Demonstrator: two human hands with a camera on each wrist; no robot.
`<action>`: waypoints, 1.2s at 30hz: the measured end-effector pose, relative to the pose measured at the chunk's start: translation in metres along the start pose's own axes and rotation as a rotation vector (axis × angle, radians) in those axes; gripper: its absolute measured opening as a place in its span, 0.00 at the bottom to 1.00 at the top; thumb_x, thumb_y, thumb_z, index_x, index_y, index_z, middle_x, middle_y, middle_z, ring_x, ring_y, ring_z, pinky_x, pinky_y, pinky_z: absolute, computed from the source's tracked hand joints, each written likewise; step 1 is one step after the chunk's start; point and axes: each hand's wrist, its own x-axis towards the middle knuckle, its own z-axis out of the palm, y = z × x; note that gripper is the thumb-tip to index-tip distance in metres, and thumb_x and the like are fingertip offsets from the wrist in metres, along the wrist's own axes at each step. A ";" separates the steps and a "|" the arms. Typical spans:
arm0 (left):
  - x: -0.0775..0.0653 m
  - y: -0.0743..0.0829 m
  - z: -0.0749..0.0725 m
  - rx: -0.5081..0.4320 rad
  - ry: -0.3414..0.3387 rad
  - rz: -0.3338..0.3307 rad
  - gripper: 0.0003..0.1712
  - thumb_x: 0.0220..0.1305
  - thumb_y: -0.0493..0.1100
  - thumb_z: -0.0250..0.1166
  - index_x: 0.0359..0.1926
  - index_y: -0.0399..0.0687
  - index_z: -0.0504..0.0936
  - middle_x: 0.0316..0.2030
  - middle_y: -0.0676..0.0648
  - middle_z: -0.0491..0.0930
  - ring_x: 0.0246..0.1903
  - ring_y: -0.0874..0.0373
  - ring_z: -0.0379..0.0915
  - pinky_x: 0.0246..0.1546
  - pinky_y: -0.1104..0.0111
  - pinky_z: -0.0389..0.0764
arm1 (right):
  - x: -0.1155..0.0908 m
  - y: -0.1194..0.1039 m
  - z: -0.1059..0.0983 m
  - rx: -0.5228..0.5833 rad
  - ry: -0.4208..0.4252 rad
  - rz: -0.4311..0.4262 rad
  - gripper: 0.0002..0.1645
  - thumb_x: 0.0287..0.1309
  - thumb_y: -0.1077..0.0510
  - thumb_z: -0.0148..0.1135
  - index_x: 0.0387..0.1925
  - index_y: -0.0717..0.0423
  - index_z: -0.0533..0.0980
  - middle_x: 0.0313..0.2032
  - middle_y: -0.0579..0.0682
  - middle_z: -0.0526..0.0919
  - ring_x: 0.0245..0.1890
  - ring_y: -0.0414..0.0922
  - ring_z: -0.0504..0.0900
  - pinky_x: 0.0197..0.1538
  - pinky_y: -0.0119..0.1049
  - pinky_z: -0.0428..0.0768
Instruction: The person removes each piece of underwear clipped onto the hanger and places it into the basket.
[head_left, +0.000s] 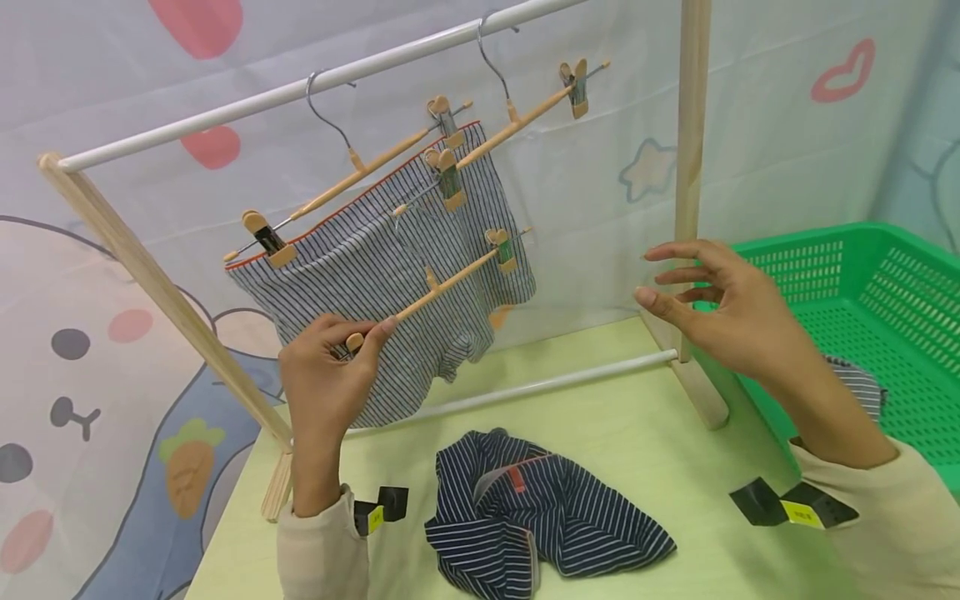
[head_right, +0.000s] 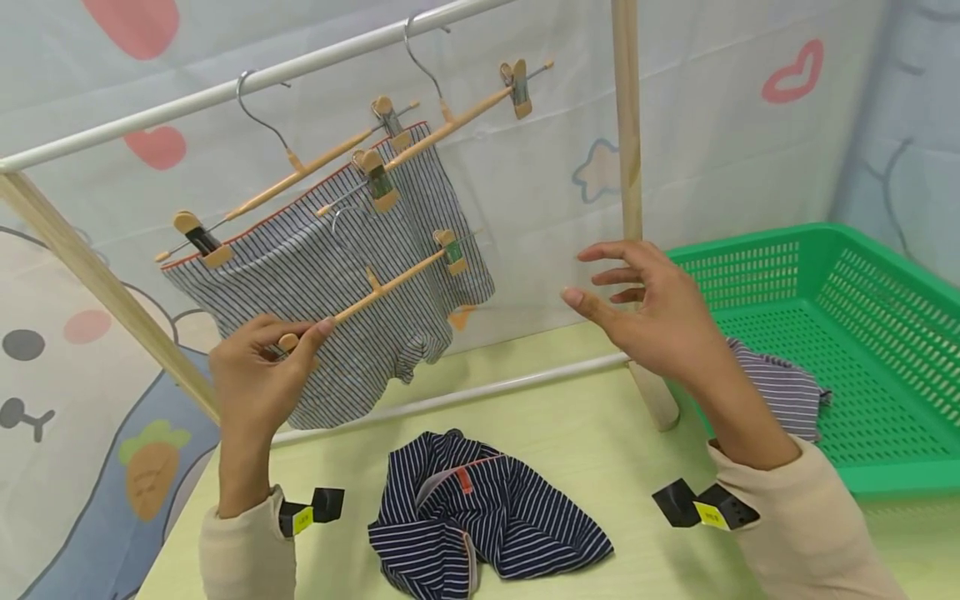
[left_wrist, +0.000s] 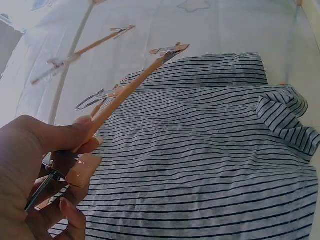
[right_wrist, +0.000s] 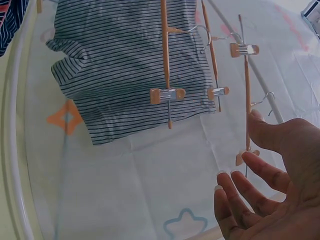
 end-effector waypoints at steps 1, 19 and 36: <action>0.000 0.000 0.001 0.003 0.011 0.010 0.11 0.57 0.45 0.75 0.29 0.40 0.91 0.22 0.44 0.80 0.23 0.60 0.65 0.23 0.70 0.58 | 0.000 0.000 0.000 0.001 0.001 0.000 0.31 0.65 0.41 0.62 0.66 0.41 0.68 0.68 0.53 0.67 0.62 0.55 0.76 0.45 0.16 0.71; 0.015 0.014 0.006 0.042 0.161 0.089 0.13 0.59 0.43 0.74 0.30 0.35 0.90 0.22 0.40 0.78 0.22 0.52 0.68 0.28 0.67 0.60 | -0.005 -0.007 0.002 0.028 0.038 -0.119 0.27 0.66 0.47 0.63 0.64 0.43 0.72 0.63 0.48 0.71 0.48 0.18 0.72 0.48 0.16 0.71; 0.061 0.020 -0.005 0.041 0.207 0.151 0.16 0.60 0.45 0.73 0.32 0.32 0.90 0.23 0.35 0.80 0.25 0.45 0.71 0.32 0.68 0.58 | -0.004 -0.005 -0.001 0.034 0.040 -0.141 0.26 0.67 0.46 0.62 0.64 0.43 0.72 0.63 0.51 0.71 0.50 0.21 0.72 0.48 0.17 0.72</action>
